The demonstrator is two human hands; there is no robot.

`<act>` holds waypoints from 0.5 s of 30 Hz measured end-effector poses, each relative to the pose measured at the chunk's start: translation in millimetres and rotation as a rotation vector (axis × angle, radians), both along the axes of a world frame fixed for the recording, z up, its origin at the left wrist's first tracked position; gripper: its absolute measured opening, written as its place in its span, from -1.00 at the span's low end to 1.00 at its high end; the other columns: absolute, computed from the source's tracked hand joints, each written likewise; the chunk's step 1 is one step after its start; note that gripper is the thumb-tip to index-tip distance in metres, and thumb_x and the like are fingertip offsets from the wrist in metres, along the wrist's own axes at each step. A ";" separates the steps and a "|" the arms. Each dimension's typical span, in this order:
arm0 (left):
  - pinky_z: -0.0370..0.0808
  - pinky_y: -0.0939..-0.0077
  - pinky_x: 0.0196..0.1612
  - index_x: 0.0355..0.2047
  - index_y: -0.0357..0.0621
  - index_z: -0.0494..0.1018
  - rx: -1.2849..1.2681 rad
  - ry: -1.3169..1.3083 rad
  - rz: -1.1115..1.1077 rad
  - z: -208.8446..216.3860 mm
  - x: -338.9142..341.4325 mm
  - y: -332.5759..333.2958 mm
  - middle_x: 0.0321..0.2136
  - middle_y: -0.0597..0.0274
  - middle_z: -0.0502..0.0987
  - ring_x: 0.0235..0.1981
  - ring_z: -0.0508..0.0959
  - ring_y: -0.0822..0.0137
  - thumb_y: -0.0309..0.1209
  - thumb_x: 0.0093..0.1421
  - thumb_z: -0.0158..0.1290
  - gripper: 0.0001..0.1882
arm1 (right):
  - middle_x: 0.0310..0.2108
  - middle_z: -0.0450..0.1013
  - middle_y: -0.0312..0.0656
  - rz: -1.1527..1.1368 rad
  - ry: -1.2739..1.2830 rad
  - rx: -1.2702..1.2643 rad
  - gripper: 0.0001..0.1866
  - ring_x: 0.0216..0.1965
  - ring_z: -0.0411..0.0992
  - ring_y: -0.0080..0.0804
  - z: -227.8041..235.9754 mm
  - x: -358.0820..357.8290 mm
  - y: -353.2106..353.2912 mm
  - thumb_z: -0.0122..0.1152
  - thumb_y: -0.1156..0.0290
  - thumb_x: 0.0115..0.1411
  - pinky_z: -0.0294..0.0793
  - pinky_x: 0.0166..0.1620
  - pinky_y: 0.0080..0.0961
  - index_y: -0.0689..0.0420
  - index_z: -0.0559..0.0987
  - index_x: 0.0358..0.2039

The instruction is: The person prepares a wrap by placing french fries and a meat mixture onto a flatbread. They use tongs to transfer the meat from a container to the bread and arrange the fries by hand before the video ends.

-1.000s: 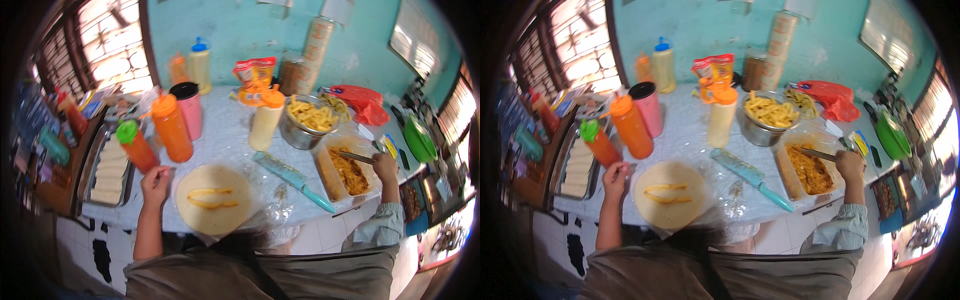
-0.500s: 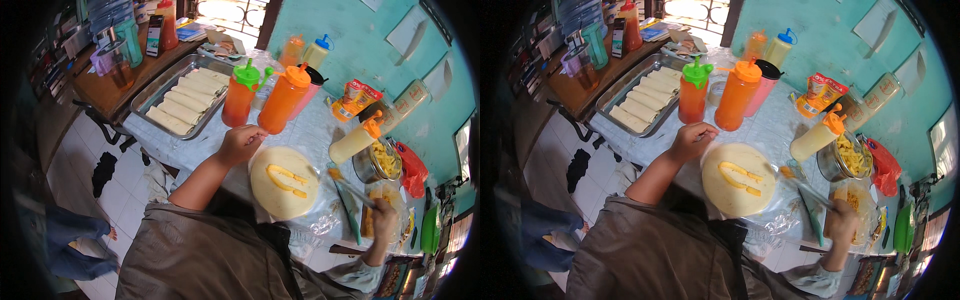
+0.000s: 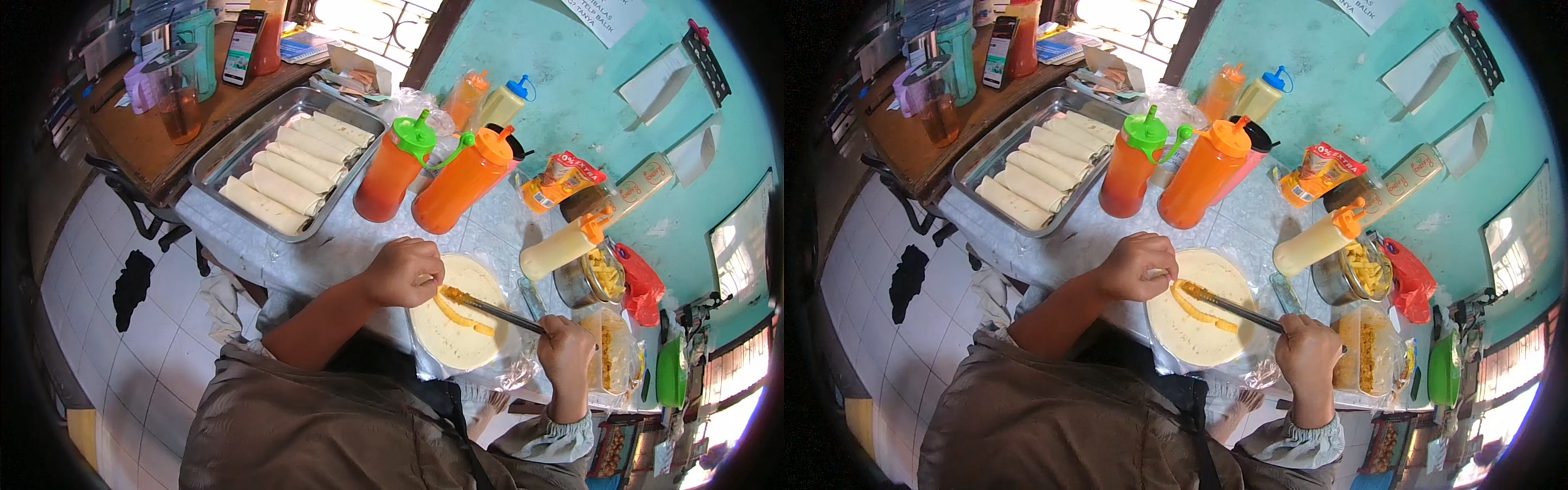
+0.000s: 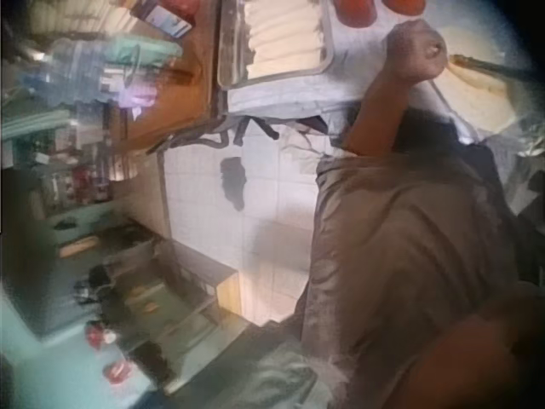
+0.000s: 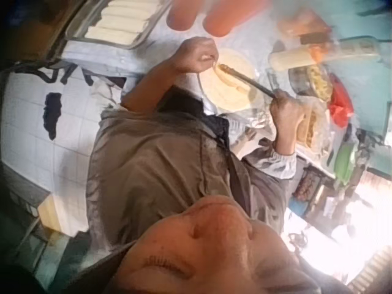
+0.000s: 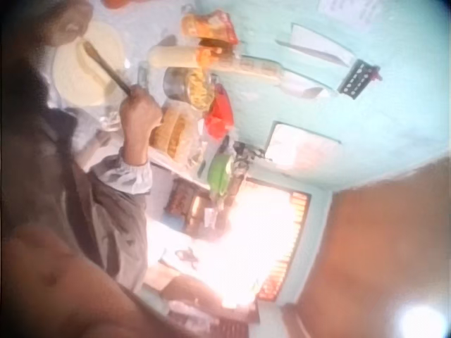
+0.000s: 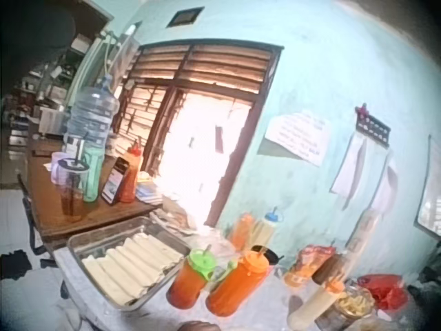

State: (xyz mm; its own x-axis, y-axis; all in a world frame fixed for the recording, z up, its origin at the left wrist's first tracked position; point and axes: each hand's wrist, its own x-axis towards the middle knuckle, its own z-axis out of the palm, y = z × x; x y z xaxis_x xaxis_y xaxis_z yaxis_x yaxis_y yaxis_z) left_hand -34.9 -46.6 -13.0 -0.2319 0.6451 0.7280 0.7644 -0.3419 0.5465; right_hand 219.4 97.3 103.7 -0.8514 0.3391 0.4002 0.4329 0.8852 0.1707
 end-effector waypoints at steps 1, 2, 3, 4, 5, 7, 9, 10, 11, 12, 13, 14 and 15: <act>0.38 0.32 -0.33 -0.58 -0.07 0.49 -0.009 0.004 0.014 0.0 0.1 -1.0 -0.52 0.26 0.47 -0.43 0.49 0.17 -0.49 -0.15 0.09 -0.94 | -0.59 0.46 -0.17 -0.003 -0.008 0.002 -0.84 -0.54 0.46 -0.15 0.1 -1.7 -1.7 0.09 0.52 -0.21 0.44 -0.46 -0.26 0.07 0.57 -0.54; 0.37 0.32 -0.32 -0.58 -0.07 0.49 -0.018 0.009 0.028 1.4 0.5 -2.0 -0.52 0.26 0.47 -0.42 0.48 0.17 -0.47 -0.13 0.10 -0.96 | -0.59 0.46 -0.17 -0.006 -0.017 0.004 -0.84 -0.54 0.46 -0.15 0.1 -3.4 -3.2 0.09 0.52 -0.21 0.44 -0.46 -0.26 0.07 0.57 -0.54; 0.36 0.31 -0.31 -0.59 -0.07 0.49 -0.032 0.017 0.041 3.6 0.1 -4.0 -0.53 0.27 0.46 -0.42 0.48 0.17 -0.45 -0.11 0.12 -0.97 | -0.59 0.46 -0.17 -0.009 -0.021 0.002 -0.85 -0.55 0.45 -0.15 -0.5 -5.3 -5.4 0.09 0.51 -0.21 0.44 -0.46 -0.26 0.08 0.57 -0.54; 0.35 0.30 -0.31 -0.59 -0.08 0.49 -0.052 0.020 0.034 5.7 0.7 -5.5 -0.53 0.26 0.45 -0.43 0.47 0.17 -0.42 -0.07 0.13 -0.95 | -0.59 0.45 -0.17 -0.008 -0.029 0.004 -0.85 -0.55 0.45 -0.15 -0.7 -6.3 -6.7 0.09 0.51 -0.21 0.43 -0.46 -0.26 0.08 0.56 -0.55; 0.34 0.29 -0.31 -0.59 -0.10 0.49 -0.073 0.023 0.028 7.6 1.8 -6.8 -0.54 0.26 0.45 -0.43 0.46 0.17 -0.39 -0.04 0.14 -0.91 | -0.60 0.45 -0.17 -0.007 -0.037 0.005 -0.86 -0.55 0.45 -0.15 -0.8 -6.7 -7.8 0.09 0.51 -0.21 0.43 -0.46 -0.25 0.08 0.56 -0.55; 0.32 0.28 -0.31 -0.64 -0.10 0.49 -0.097 0.008 0.027 7.6 3.4 -5.3 -0.55 0.25 0.43 -0.45 0.45 0.16 -0.28 0.05 0.11 -0.79 | -0.61 0.44 -0.18 -0.007 -0.043 0.015 -0.86 -0.55 0.44 -0.15 1.5 -6.7 -8.2 0.09 0.51 -0.21 0.42 -0.45 -0.25 0.08 0.55 -0.55; 0.31 0.25 -0.31 -0.72 -0.10 0.49 -0.115 -0.024 0.039 6.5 4.3 -5.1 -0.57 0.25 0.41 -0.46 0.44 0.16 -0.13 0.16 0.03 -0.60 | -0.62 0.43 -0.18 -0.011 -0.034 0.022 -0.87 -0.54 0.44 -0.16 4.1 -5.5 -9.0 0.09 0.52 -0.21 0.42 -0.45 -0.25 0.07 0.55 -0.56; 0.31 0.25 -0.31 -0.72 -0.10 0.49 -0.110 -0.029 0.045 5.2 3.9 -5.4 -0.57 0.25 0.41 -0.45 0.44 0.16 -0.14 0.16 0.03 -0.60 | -0.62 0.43 -0.18 -0.021 -0.020 0.019 -0.87 -0.55 0.44 -0.16 3.9 -5.4 -8.4 0.09 0.51 -0.21 0.42 -0.45 -0.24 0.07 0.55 -0.56; 0.30 0.25 -0.32 -0.71 -0.10 0.49 -0.103 -0.040 0.048 2.7 4.3 -5.3 -0.57 0.24 0.41 -0.45 0.44 0.15 -0.14 0.17 0.02 -0.60 | -0.63 0.42 -0.18 -0.034 -0.012 0.017 -0.88 -0.55 0.44 -0.16 4.6 -5.1 -8.1 0.09 0.51 -0.20 0.42 -0.46 -0.24 0.07 0.54 -0.57; 0.30 0.24 -0.32 -0.71 -0.10 0.50 -0.091 -0.039 0.048 2.5 4.2 -4.3 -0.57 0.24 0.41 -0.45 0.44 0.15 -0.14 0.18 0.02 -0.59 | -0.63 0.42 -0.18 -0.050 0.008 0.020 -0.89 -0.55 0.44 -0.16 4.6 -3.8 -8.1 0.08 0.51 -0.20 0.42 -0.46 -0.24 0.07 0.54 -0.57; 0.30 0.23 -0.33 -0.71 -0.11 0.49 -0.076 -0.036 0.048 2.8 4.8 -3.6 -0.57 0.24 0.41 -0.46 0.44 0.15 -0.15 0.17 0.02 -0.60 | -0.63 0.42 -0.19 -0.048 -0.008 0.025 -0.90 -0.55 0.44 -0.17 4.1 -2.5 -8.0 0.08 0.51 -0.19 0.42 -0.46 -0.24 0.07 0.53 -0.58; 0.30 0.23 -0.34 -0.71 -0.11 0.49 -0.061 -0.035 0.046 3.1 6.1 -2.9 -0.58 0.23 0.42 -0.46 0.44 0.14 -0.16 0.17 0.03 -0.60 | -0.63 0.42 -0.19 -0.047 -0.026 0.031 -0.90 -0.55 0.44 -0.17 3.0 -0.9 -7.7 0.08 0.50 -0.19 0.42 -0.46 -0.24 0.07 0.53 -0.58; 0.29 0.22 -0.34 -0.72 -0.11 0.49 -0.049 -0.033 0.040 4.1 5.8 -1.3 -0.58 0.23 0.42 -0.47 0.44 0.14 -0.17 0.16 0.03 -0.61 | -0.63 0.42 -0.19 -0.051 -0.043 0.032 -0.91 -0.55 0.44 -0.17 2.1 -0.4 -6.7 0.08 0.50 -0.18 0.42 -0.46 -0.24 0.07 0.53 -0.59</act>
